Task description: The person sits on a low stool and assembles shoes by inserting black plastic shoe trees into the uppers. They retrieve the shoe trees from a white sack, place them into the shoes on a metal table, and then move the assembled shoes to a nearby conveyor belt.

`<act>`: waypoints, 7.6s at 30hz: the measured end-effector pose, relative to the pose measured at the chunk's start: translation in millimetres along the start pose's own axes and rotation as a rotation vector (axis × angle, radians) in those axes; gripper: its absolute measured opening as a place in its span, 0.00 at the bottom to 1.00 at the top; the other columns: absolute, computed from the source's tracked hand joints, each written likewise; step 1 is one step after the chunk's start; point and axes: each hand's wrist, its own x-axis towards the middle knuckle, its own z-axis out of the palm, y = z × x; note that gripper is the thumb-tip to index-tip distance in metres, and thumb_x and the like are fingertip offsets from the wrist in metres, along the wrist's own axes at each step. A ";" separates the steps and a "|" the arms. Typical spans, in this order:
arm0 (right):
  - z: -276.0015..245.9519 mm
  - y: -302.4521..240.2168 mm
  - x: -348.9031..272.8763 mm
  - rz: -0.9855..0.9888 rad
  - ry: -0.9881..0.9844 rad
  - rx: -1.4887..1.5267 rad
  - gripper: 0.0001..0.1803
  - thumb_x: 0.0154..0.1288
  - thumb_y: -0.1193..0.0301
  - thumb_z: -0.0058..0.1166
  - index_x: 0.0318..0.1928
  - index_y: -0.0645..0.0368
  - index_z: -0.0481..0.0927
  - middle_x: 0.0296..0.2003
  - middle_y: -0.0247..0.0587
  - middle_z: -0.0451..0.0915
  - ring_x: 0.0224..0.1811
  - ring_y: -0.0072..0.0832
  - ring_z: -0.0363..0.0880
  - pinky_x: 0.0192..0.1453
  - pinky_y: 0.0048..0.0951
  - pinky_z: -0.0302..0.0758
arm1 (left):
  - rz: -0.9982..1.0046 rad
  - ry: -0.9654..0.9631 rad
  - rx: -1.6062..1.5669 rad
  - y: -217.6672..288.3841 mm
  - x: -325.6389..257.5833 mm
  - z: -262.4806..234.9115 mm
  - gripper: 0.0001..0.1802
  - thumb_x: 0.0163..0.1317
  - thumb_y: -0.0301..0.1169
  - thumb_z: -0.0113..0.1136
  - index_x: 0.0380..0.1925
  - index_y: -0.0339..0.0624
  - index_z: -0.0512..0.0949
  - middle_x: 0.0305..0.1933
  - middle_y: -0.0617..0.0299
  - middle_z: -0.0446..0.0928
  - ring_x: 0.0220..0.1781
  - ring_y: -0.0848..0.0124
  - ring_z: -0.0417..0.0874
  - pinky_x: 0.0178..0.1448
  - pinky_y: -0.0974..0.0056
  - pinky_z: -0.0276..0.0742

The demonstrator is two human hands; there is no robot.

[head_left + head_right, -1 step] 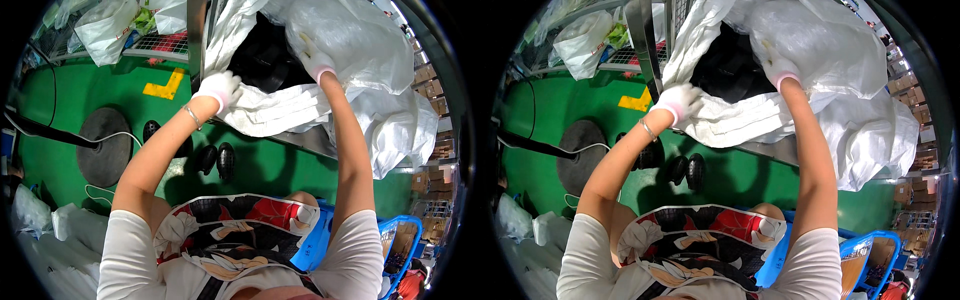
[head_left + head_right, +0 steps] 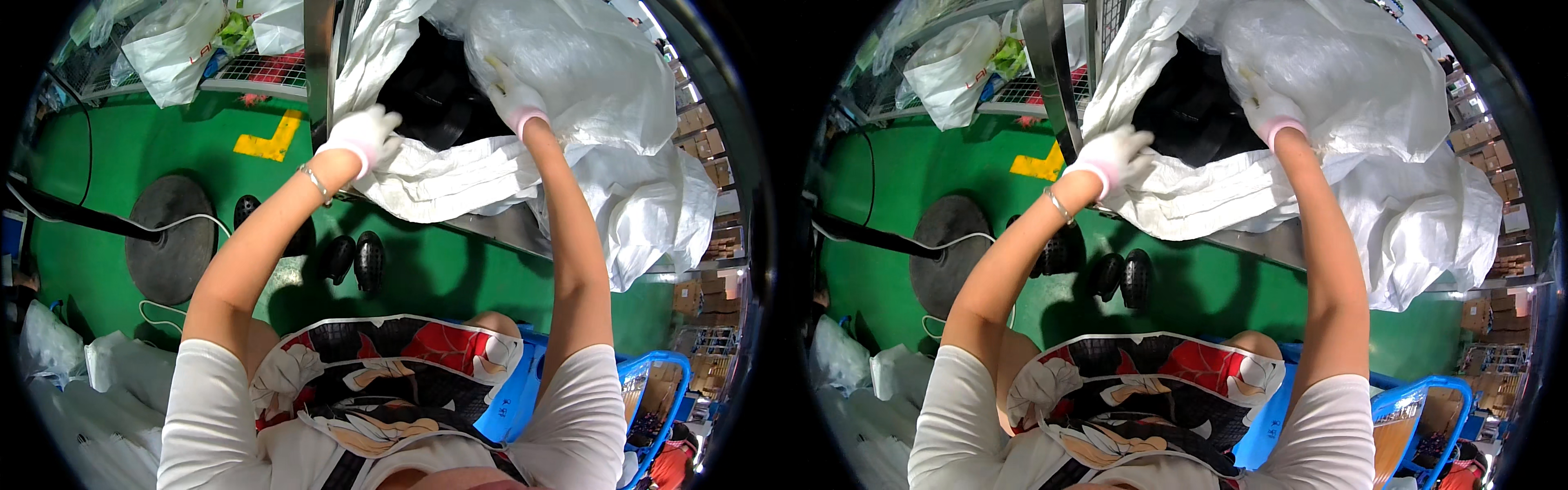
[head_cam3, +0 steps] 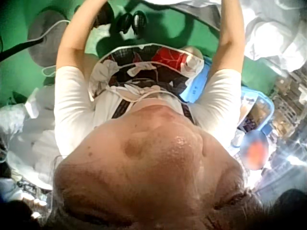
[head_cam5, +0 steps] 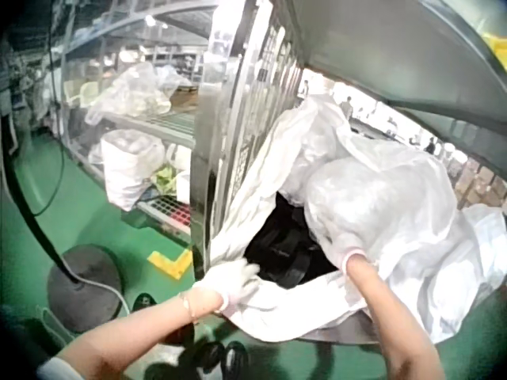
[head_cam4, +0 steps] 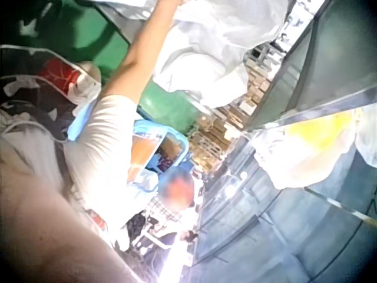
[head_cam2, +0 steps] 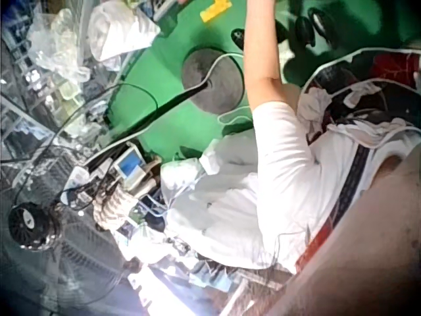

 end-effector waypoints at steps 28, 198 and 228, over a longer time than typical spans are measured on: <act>37.9 -52.3 -130.4 -0.061 -0.338 1.638 0.29 0.60 0.75 0.53 0.62 0.65 0.64 0.52 0.41 0.75 0.55 0.30 0.73 0.63 0.33 0.68 | -0.066 -0.083 -0.928 19.5 -40.3 3.1 0.28 0.67 0.44 0.53 0.62 0.37 0.68 0.55 0.58 0.76 0.53 0.74 0.77 0.58 0.71 0.72; 45.6 41.0 -1.9 0.036 0.313 0.663 0.33 0.54 0.72 0.62 0.61 0.61 0.68 0.48 0.47 0.78 0.52 0.32 0.75 0.60 0.30 0.69 | 0.099 -0.416 0.681 -15.7 39.4 2.6 0.13 0.57 0.35 0.52 0.34 0.46 0.85 0.35 0.53 0.83 0.38 0.55 0.85 0.43 0.56 0.80; 85.9 47.6 4.3 0.225 0.194 1.122 0.29 0.60 0.63 0.59 0.61 0.52 0.68 0.39 0.29 0.78 0.34 0.18 0.74 0.28 0.19 0.71 | 0.070 0.045 0.711 -24.8 109.7 64.8 0.17 0.64 0.38 0.48 0.49 0.45 0.75 0.42 0.60 0.78 0.50 0.60 0.76 0.53 0.58 0.73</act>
